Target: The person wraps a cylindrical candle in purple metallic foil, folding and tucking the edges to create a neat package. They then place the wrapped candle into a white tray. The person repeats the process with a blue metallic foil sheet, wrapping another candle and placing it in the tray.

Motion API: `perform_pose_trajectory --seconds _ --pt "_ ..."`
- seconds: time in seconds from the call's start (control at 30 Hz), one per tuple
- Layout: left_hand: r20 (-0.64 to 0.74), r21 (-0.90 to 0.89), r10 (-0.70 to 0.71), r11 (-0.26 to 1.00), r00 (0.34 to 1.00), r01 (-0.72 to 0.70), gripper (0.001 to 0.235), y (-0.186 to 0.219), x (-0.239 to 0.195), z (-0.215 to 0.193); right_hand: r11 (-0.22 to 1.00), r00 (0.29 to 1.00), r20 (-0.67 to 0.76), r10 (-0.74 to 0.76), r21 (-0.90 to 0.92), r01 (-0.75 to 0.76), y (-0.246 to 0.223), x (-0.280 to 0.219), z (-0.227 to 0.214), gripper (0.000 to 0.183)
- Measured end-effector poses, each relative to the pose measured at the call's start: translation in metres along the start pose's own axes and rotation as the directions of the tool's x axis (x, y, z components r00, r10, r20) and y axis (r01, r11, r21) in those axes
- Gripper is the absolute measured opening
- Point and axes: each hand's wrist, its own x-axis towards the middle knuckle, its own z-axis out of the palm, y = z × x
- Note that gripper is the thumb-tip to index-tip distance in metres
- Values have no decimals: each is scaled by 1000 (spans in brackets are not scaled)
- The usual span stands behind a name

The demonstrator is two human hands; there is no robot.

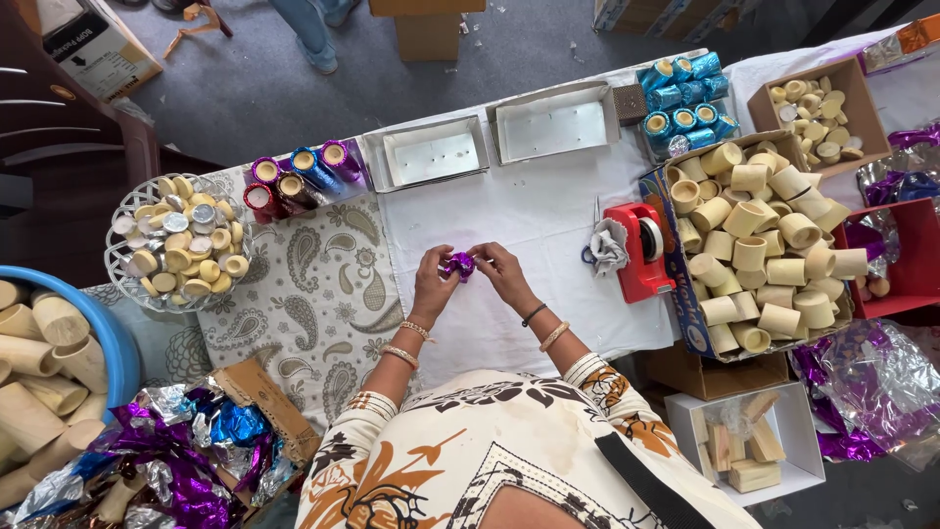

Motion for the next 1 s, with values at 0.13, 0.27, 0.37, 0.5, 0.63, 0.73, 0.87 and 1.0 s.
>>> perform_pose_trajectory --seconds 0.13,0.27,0.37,0.5,0.63,0.73,0.87,1.0 --pt "7 43 50 998 999 -50 45 6 2 1 958 999 1 -44 -285 43 -37 1 5 17" --pt "8 4 23 1000 1000 -23 34 9 5 2 920 999 -15 -32 -390 24 -48 4 6 14" --pt "1 32 5 999 1000 -5 29 9 8 4 916 1000 -14 -16 -402 9 -45 5 4 15" --pt "-9 76 2 997 1000 -2 22 4 10 4 960 998 55 -42 -276 56 -32 3 -2 26" --pt "-19 40 1 999 1000 0 18 8 9 7 962 990 132 -42 -261 76 -26 6 -12 34" --pt "-25 36 -2 999 1000 3 18 10 8 9 950 975 208 -82 -279 140 -23 12 -17 27" --pt "-42 26 41 999 998 -39 17 10 7 11 884 957 277 -90 -421 205 -25 20 -16 15" --pt "-37 66 43 997 998 -41 17 9 9 10 878 945 291 -147 -401 260 -25 26 -9 14"
